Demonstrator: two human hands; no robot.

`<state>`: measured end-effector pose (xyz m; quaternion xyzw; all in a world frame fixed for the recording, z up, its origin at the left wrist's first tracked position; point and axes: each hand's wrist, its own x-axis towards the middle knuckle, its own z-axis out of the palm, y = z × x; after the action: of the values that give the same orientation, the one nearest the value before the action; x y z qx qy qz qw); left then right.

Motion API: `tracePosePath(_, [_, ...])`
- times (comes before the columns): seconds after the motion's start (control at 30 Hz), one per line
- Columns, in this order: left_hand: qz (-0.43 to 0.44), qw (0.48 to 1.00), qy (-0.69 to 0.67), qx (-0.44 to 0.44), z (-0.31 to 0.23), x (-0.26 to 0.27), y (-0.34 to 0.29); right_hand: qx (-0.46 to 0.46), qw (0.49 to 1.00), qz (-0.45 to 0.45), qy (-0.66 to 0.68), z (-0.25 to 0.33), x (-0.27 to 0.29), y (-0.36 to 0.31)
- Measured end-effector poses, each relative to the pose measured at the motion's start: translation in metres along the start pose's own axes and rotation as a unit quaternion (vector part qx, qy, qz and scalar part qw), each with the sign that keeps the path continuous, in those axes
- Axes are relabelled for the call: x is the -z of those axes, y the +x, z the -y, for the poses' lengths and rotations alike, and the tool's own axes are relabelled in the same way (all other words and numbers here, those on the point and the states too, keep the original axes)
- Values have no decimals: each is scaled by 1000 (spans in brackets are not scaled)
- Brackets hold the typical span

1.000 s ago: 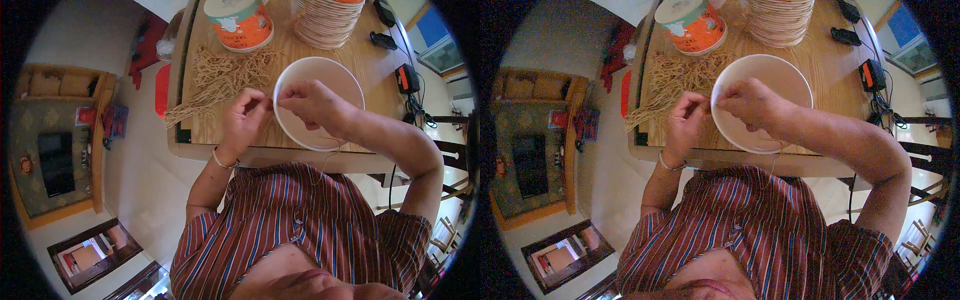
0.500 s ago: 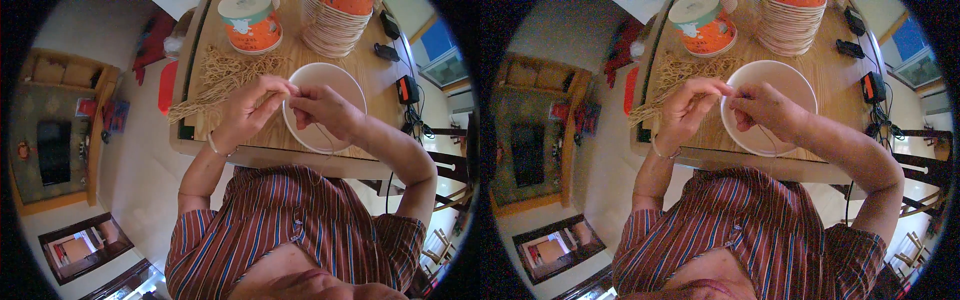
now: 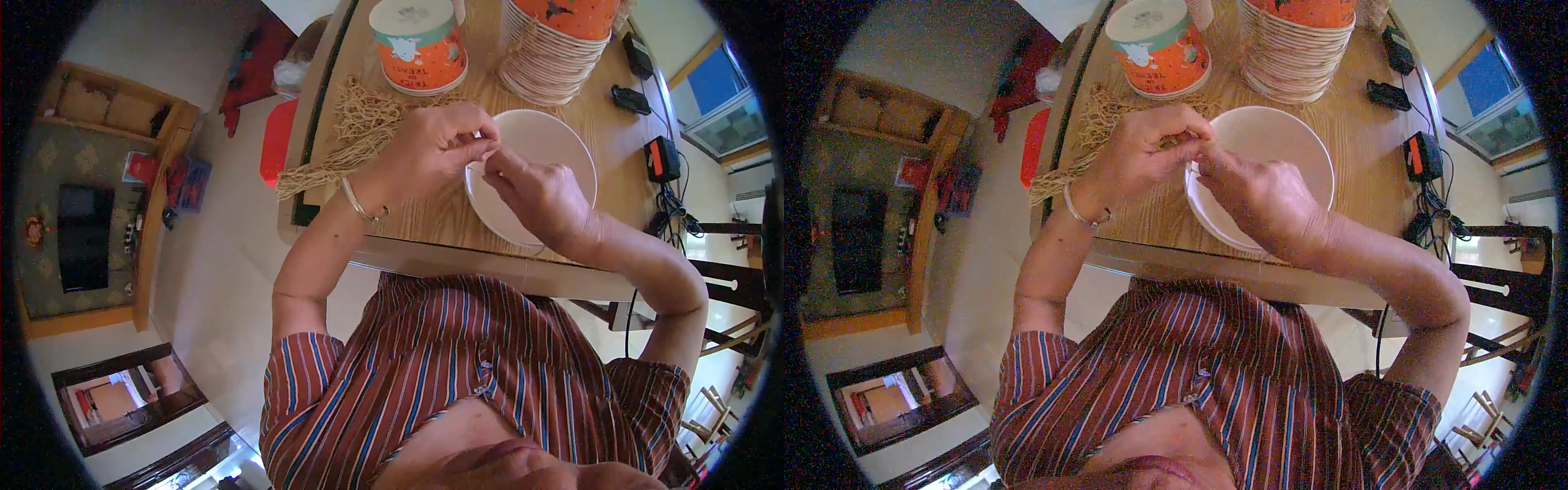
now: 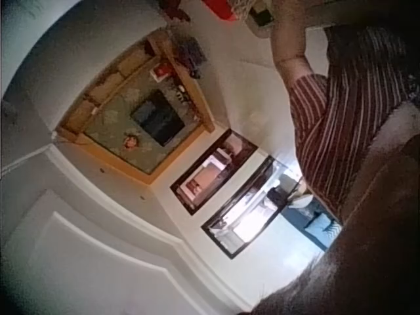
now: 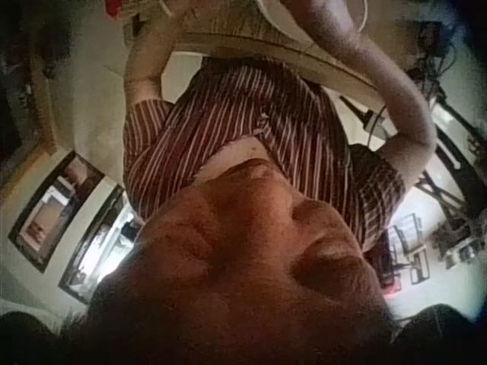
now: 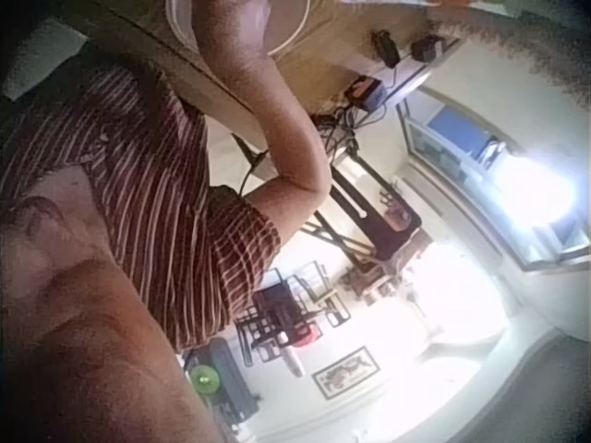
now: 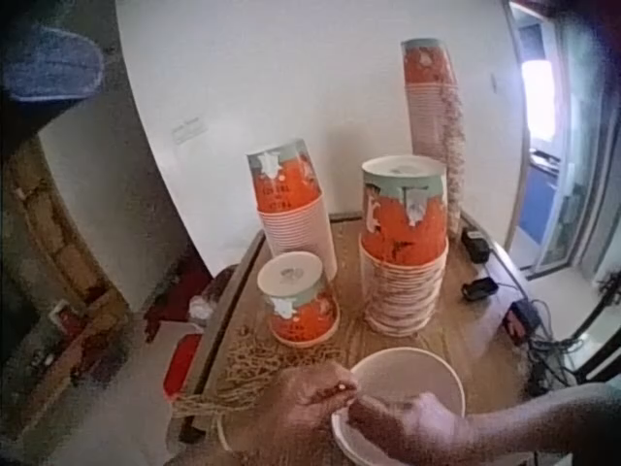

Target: The person is threading twine through pre-drilled holes in paper bowls to assemble them.

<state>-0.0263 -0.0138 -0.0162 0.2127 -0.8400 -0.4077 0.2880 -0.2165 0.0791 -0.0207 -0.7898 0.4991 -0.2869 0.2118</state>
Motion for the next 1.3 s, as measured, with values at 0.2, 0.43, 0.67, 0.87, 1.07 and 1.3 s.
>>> tracePosePath(0.2, [80,996,-2,45,-10,11,16,197,929,44,-309,8,5,-2])
tracePosePath(0.43, [136,990,43,4,-8,13,31,180,884,43,-430,11,-3,3])
tracePosePath(0.67, [195,980,-5,51,-7,17,39,234,875,10,-423,5,-6,11])
tracePosePath(0.87, [232,971,-18,58,1,20,44,263,866,15,-425,4,-4,13])
tracePosePath(1.07, [255,964,-49,64,11,20,50,227,860,43,-455,7,-5,14])
tracePosePath(1.3, [276,954,-73,94,10,19,53,178,890,50,-417,11,-3,13])
